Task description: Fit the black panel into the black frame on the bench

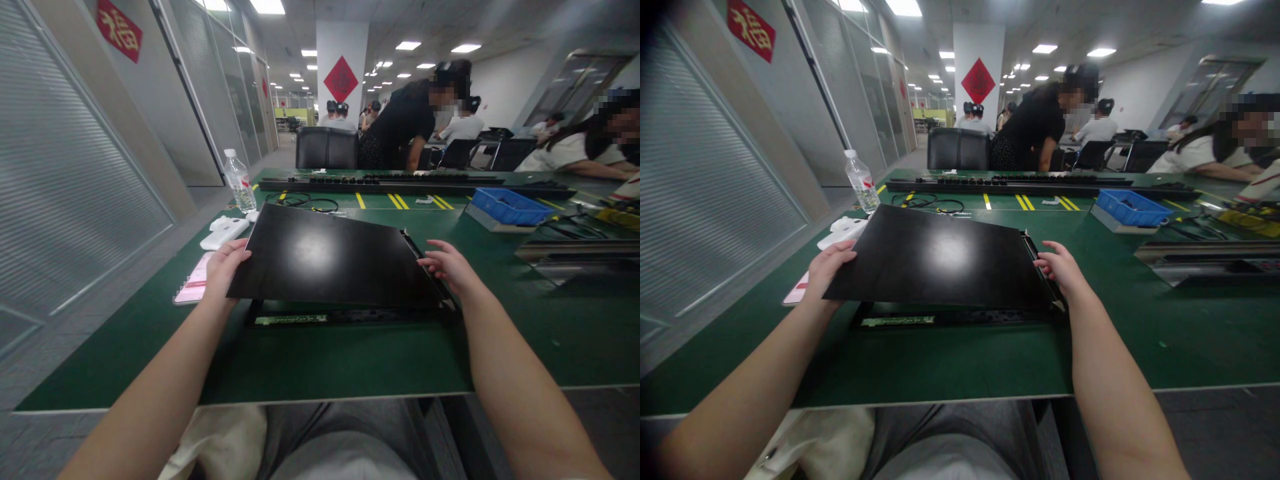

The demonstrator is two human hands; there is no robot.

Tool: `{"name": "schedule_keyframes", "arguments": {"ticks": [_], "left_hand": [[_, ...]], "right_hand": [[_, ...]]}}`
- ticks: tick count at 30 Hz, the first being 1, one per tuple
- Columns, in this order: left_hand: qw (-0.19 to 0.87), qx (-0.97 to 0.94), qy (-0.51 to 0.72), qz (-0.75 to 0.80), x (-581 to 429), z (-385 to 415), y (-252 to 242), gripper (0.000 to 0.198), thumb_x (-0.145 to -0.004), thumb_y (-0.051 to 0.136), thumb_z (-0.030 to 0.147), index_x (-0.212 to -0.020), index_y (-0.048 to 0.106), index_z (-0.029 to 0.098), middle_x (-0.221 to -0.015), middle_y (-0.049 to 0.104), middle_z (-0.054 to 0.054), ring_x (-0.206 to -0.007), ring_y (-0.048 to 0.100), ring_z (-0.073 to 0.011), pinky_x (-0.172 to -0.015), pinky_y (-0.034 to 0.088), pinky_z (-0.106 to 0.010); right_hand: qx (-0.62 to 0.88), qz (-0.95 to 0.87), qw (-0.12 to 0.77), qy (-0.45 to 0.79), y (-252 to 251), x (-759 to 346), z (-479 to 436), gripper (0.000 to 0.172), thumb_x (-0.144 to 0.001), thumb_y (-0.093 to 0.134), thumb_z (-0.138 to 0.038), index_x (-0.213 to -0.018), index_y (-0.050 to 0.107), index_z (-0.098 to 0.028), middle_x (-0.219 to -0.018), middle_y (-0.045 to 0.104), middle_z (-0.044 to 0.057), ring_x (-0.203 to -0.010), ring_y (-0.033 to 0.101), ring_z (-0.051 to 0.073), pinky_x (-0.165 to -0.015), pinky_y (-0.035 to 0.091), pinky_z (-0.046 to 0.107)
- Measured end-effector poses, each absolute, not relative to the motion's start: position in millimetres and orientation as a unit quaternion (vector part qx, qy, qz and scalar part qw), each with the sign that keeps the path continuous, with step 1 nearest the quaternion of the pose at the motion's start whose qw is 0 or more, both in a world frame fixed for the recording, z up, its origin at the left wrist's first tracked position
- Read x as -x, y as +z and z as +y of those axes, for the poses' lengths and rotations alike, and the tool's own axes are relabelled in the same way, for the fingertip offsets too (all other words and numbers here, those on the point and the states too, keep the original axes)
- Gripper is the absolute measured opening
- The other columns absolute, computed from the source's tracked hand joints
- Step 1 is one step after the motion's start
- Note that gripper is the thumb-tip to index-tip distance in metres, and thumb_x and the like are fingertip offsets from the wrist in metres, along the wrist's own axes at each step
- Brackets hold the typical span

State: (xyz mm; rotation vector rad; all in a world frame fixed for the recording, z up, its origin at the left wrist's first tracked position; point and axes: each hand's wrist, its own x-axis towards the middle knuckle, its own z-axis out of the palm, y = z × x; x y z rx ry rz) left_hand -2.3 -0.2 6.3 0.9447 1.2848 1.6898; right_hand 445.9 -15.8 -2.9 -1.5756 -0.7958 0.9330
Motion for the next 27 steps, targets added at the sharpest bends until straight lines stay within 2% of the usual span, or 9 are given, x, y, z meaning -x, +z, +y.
{"name": "schedule_keyframes", "arguments": {"ticks": [7, 17, 22, 27], "left_hand": [[0.418, -0.363, 0.657, 0.512, -1, -2, 8, 0.031, -0.051, 0.075, 0.024, -0.081, 0.071, 0.020, -0.070, 0.072, 0.000, -0.060, 0.064, -0.0178, -0.058, 0.053, -0.028], [0.435, -0.377, 0.635, 0.515, -5, -3, 3, 0.038, -0.051, 0.080, 0.025, -0.087, 0.071, 0.016, -0.073, 0.072, -0.002, -0.064, 0.067, -0.0196, -0.062, 0.054, -0.030], [0.448, -0.402, 0.603, 0.523, -9, -6, 3, 0.040, -0.053, 0.080, 0.028, -0.089, 0.068, 0.017, -0.073, 0.072, -0.001, -0.067, 0.068, -0.0200, -0.063, 0.053, -0.029], [0.470, -0.381, 0.604, 0.519, -12, -5, 2, 0.038, -0.052, 0.080, 0.023, -0.088, 0.069, 0.016, -0.069, 0.072, 0.001, -0.061, 0.066, -0.0168, -0.059, 0.052, -0.026]], "right_hand": [[0.665, -0.331, 0.550, 0.382, -7, -447, -13, 0.041, -0.075, 0.070, -0.015, -0.115, 0.062, -0.019, -0.064, 0.070, 0.004, -0.040, 0.044, 0.009, -0.036, 0.024, 0.015], [0.684, -0.329, 0.548, 0.352, -8, -451, -14, 0.028, -0.076, 0.070, -0.012, -0.102, 0.061, -0.019, -0.063, 0.070, 0.004, -0.040, 0.044, 0.008, -0.036, 0.025, 0.014], [0.703, -0.339, 0.529, 0.333, -11, -455, -13, 0.032, -0.077, 0.070, -0.014, -0.108, 0.062, -0.016, -0.064, 0.069, 0.006, -0.042, 0.043, 0.008, -0.038, 0.026, 0.016], [0.721, -0.352, 0.502, 0.323, -10, -454, -14, 0.040, -0.076, 0.070, -0.020, -0.115, 0.063, -0.014, -0.067, 0.069, 0.006, -0.046, 0.045, 0.009, -0.043, 0.029, 0.019]]}}
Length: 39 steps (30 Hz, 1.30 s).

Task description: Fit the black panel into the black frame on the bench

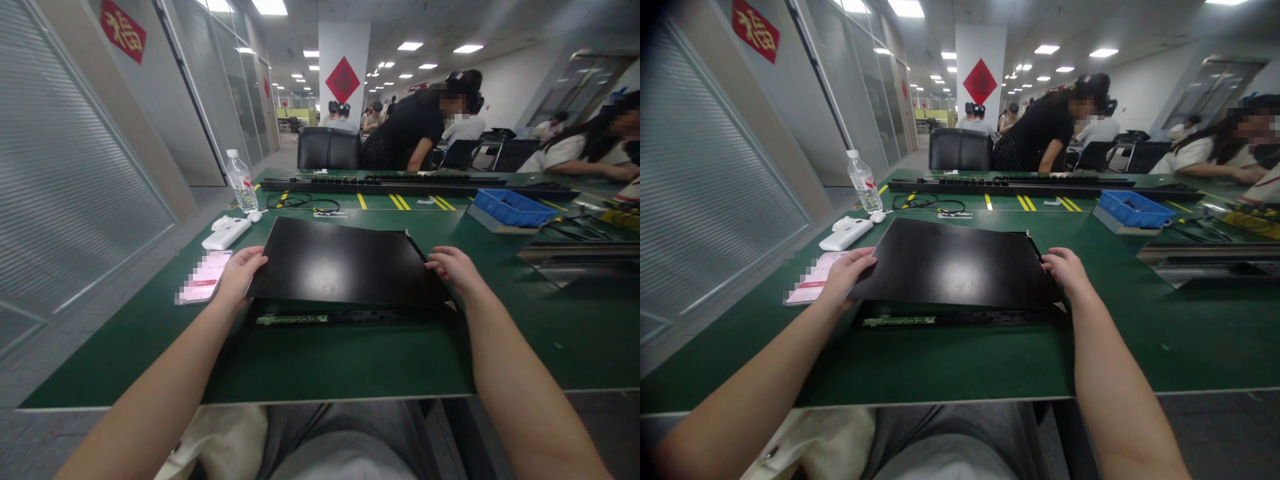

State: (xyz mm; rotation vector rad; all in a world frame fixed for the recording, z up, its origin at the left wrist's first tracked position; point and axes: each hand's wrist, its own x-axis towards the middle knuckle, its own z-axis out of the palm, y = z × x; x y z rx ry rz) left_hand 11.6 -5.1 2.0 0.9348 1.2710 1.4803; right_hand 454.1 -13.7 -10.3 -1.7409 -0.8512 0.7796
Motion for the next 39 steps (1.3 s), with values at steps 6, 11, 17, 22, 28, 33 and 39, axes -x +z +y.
{"name": "schedule_keyframes", "arguments": {"ticks": [6, 11, 17, 22, 28, 33, 39], "left_hand": [[0.483, -0.379, 0.591, 0.524, -11, -4, 2, 0.035, -0.055, 0.079, 0.020, -0.088, 0.068, 0.016, -0.069, 0.072, 0.001, -0.060, 0.065, -0.0156, -0.057, 0.050, -0.024], [0.487, -0.381, 0.579, 0.532, -13, -6, 4, 0.030, -0.060, 0.077, 0.018, -0.088, 0.068, 0.017, -0.067, 0.071, 0.000, -0.061, 0.065, -0.0157, -0.057, 0.051, -0.024], [0.485, -0.379, 0.567, 0.548, -13, -7, 4, 0.026, -0.063, 0.075, 0.016, -0.088, 0.069, 0.017, -0.065, 0.071, 0.000, -0.061, 0.065, -0.0157, -0.055, 0.050, -0.023], [0.486, -0.381, 0.562, 0.551, -12, -5, 2, 0.024, -0.065, 0.075, 0.015, -0.089, 0.070, 0.016, -0.069, 0.073, 0.000, -0.064, 0.067, -0.0154, -0.055, 0.050, -0.021], [0.491, -0.380, 0.558, 0.550, -10, -3, 1, 0.023, -0.068, 0.075, 0.014, -0.090, 0.071, 0.017, -0.070, 0.074, -0.001, -0.069, 0.070, -0.0169, -0.059, 0.053, -0.022], [0.505, -0.374, 0.563, 0.536, -9, -2, -1, 0.024, -0.068, 0.075, 0.014, -0.092, 0.071, 0.017, -0.069, 0.073, -0.001, -0.066, 0.069, -0.0158, -0.058, 0.053, -0.021], [0.508, -0.382, 0.561, 0.531, -8, -1, -3, 0.027, -0.067, 0.076, 0.014, -0.093, 0.070, 0.016, -0.071, 0.074, -0.001, -0.068, 0.070, -0.0160, -0.061, 0.054, -0.021]], "right_hand": [[0.732, -0.367, 0.490, 0.298, -10, -451, -15, 0.040, -0.070, 0.070, -0.026, -0.109, 0.066, -0.016, -0.070, 0.069, 0.006, -0.057, 0.056, 0.015, -0.049, 0.038, 0.024], [0.739, -0.388, 0.473, 0.282, -11, -452, -15, 0.033, -0.067, 0.069, -0.030, -0.097, 0.069, -0.016, -0.073, 0.069, 0.007, -0.063, 0.059, 0.017, -0.054, 0.041, 0.027], [0.754, -0.430, 0.429, 0.252, -18, -460, -10, 0.026, -0.066, 0.070, -0.032, -0.089, 0.074, -0.019, -0.076, 0.071, 0.007, -0.068, 0.059, 0.019, -0.062, 0.044, 0.030], [0.777, -0.469, 0.367, 0.204, -21, -464, -7, 0.026, -0.069, 0.071, -0.036, -0.090, 0.077, -0.022, -0.079, 0.073, 0.006, -0.074, 0.063, 0.022, -0.070, 0.046, 0.034], [0.767, -0.478, 0.376, 0.203, -23, -464, -6, 0.025, -0.067, 0.071, -0.037, -0.086, 0.077, -0.022, -0.079, 0.074, 0.006, -0.075, 0.064, 0.022, -0.071, 0.045, 0.034], [0.745, -0.451, 0.428, 0.242, -25, -464, -7, 0.024, -0.063, 0.070, -0.038, -0.078, 0.074, -0.021, -0.074, 0.071, 0.006, -0.069, 0.059, 0.020, -0.063, 0.042, 0.032], [0.741, -0.445, 0.433, 0.256, -21, -460, -10, 0.028, -0.060, 0.068, -0.040, -0.078, 0.073, -0.019, -0.072, 0.069, 0.006, -0.064, 0.054, 0.018, -0.057, 0.039, 0.030]]}}
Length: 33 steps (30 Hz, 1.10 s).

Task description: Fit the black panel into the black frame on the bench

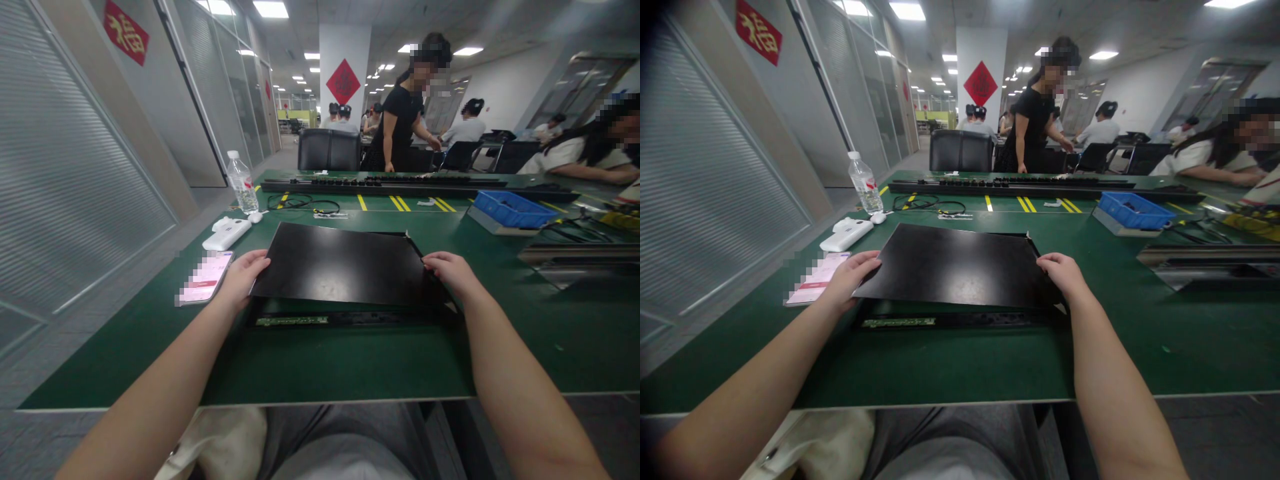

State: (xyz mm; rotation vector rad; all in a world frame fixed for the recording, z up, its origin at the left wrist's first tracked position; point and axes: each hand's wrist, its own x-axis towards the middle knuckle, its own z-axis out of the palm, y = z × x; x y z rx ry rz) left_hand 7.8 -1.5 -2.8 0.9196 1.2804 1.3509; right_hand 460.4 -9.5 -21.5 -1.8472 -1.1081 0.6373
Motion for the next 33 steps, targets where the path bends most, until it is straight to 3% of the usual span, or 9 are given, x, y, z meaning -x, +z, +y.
{"name": "schedule_keyframes", "arguments": {"ticks": [11, 18, 33], "left_hand": [[0.487, -0.396, 0.548, 0.553, -8, -2, -3, 0.027, -0.068, 0.079, 0.015, -0.093, 0.071, 0.017, -0.069, 0.073, -0.002, -0.072, 0.073, -0.0198, -0.065, 0.057, -0.025], [0.488, -0.396, 0.541, 0.558, -8, -2, -5, 0.028, -0.068, 0.078, 0.017, -0.095, 0.072, 0.016, -0.084, 0.079, -0.005, -0.071, 0.073, -0.0181, -0.065, 0.057, -0.025], [0.488, -0.401, 0.534, 0.562, -8, -1, -7, 0.027, -0.071, 0.076, 0.016, -0.098, 0.072, 0.016, -0.082, 0.078, -0.005, -0.071, 0.072, -0.0180, -0.065, 0.056, -0.024]], "right_hand": [[0.757, -0.460, 0.404, 0.228, -19, -457, -11, 0.024, -0.063, 0.071, -0.039, -0.078, 0.076, -0.021, -0.078, 0.072, 0.007, -0.076, 0.062, 0.022, -0.067, 0.045, 0.033], [0.758, -0.467, 0.393, 0.229, -23, -462, -8, 0.022, -0.066, 0.070, -0.037, -0.079, 0.077, -0.021, -0.080, 0.073, 0.007, -0.077, 0.063, 0.022, -0.072, 0.048, 0.034], [0.761, -0.479, 0.391, 0.196, -32, -468, -4, 0.024, -0.067, 0.071, -0.037, -0.083, 0.079, -0.021, -0.080, 0.074, 0.008, -0.075, 0.064, 0.022, -0.074, 0.051, 0.034]]}}
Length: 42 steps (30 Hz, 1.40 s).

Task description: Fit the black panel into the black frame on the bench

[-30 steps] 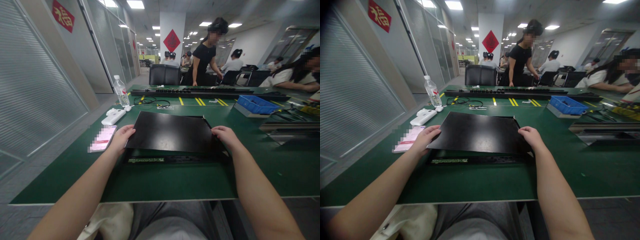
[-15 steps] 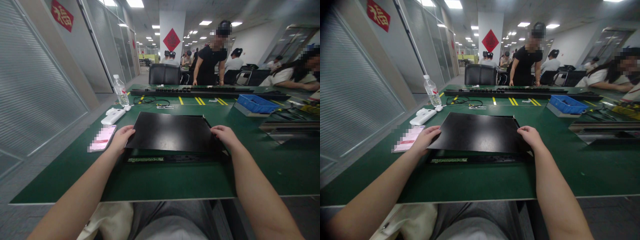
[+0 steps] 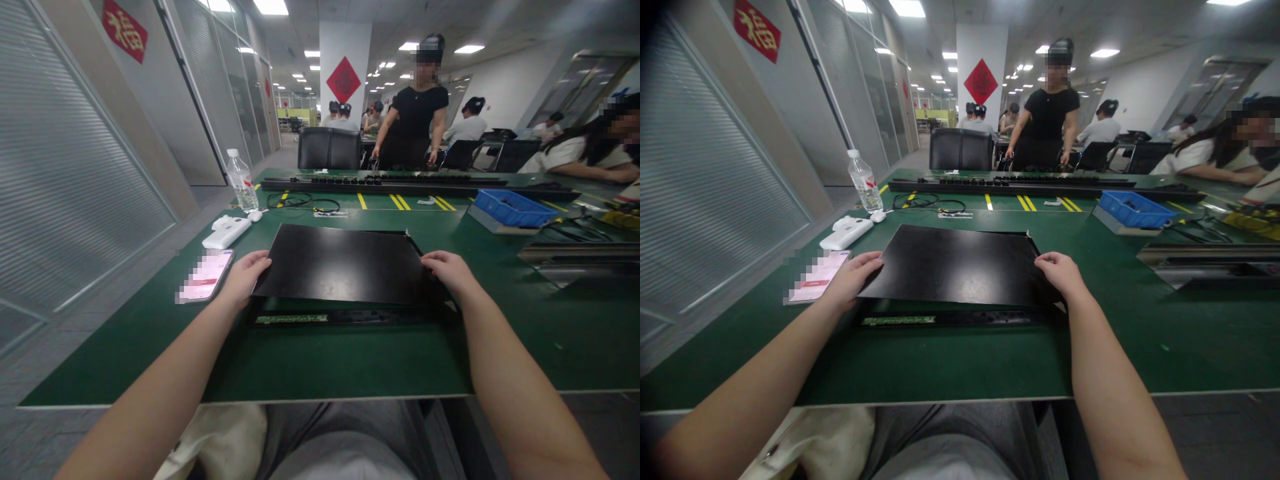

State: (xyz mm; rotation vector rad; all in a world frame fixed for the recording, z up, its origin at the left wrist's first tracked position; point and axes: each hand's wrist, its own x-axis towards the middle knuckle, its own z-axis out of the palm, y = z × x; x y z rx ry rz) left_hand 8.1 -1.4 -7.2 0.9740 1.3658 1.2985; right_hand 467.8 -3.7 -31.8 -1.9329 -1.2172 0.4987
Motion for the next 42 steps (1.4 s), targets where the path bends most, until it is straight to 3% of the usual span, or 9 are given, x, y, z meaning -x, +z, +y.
{"name": "schedule_keyframes", "arguments": {"ticks": [19, 42], "left_hand": [[0.464, -0.401, 0.534, 0.582, -9.9, 0.5, -8.8, 0.027, -0.068, 0.079, 0.020, -0.094, 0.073, 0.018, -0.072, 0.073, -0.003, -0.073, 0.072, -0.0213, -0.069, 0.057, -0.028], [0.460, -0.400, 0.541, 0.580, -12.6, -2.1, -6.0, 0.028, -0.065, 0.076, 0.022, -0.093, 0.073, 0.018, -0.071, 0.073, -0.001, -0.070, 0.069, -0.0188, -0.064, 0.053, -0.025]], "right_hand": [[0.778, -0.486, 0.357, 0.180, -26.7, -465.2, -4.3, 0.020, -0.070, 0.069, -0.038, -0.080, 0.078, -0.023, -0.079, 0.074, 0.006, -0.076, 0.065, 0.023, -0.077, 0.050, 0.036], [0.797, -0.505, 0.307, 0.125, -22.4, -463.7, -7.3, 0.016, -0.073, 0.066, -0.032, -0.079, 0.078, -0.022, -0.080, 0.075, 0.007, -0.078, 0.068, 0.024, -0.080, 0.050, 0.037]]}}
